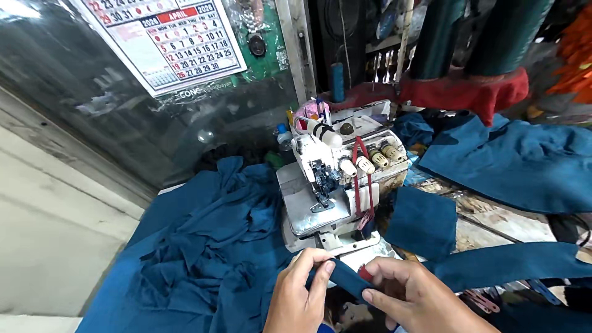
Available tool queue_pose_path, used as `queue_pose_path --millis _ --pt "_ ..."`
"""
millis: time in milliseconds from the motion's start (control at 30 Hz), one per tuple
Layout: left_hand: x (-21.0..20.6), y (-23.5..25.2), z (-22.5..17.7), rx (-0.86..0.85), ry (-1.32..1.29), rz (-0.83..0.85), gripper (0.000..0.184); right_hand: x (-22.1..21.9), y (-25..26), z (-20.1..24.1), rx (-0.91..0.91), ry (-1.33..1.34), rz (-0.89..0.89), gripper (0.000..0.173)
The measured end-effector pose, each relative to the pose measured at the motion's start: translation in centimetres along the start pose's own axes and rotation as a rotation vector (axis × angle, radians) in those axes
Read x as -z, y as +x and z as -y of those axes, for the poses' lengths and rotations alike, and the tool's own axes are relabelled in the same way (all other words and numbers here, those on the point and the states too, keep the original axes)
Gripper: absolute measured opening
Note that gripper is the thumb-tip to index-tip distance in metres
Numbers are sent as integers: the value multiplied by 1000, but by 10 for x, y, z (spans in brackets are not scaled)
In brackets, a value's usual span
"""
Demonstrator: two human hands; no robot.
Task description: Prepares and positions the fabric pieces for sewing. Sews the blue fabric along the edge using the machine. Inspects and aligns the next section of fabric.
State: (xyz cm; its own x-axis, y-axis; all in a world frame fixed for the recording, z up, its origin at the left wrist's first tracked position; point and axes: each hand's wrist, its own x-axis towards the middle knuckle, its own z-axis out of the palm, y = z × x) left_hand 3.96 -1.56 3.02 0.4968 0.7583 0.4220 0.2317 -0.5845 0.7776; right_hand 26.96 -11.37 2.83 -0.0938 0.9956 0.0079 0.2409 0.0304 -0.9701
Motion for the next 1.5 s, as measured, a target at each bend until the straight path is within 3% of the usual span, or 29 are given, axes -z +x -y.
queue_pose_path --millis 167,467,833,933,1033,1133,1233,1333,1500 --pt "-1 3 2 -21 -30 -29 13 3 -1 -3 -3 17 -42 32" --pt "-5 10 -15 1 -108 -15 15 13 -10 5 -14 193 15 24" --pt "-11 -1 -11 37 -132 -23 16 4 -17 2 -67 195 13 16" --pt "-19 -6 -4 67 -192 -76 15 3 -12 -1 -46 182 20 15" --pt "-5 5 4 88 -199 -1 13 5 0 2 34 181 31 16" --pt "31 39 -18 -47 -98 31 14 7 12 28 144 218 0 25" --pt "32 83 -3 -185 223 -60 14 -3 49 18 36 213 -99 27" --pt "11 94 35 -176 417 -133 14 -18 71 -9 -101 329 -173 19" --pt "13 93 28 -184 452 -153 15 -20 67 -11 -83 366 -188 16"
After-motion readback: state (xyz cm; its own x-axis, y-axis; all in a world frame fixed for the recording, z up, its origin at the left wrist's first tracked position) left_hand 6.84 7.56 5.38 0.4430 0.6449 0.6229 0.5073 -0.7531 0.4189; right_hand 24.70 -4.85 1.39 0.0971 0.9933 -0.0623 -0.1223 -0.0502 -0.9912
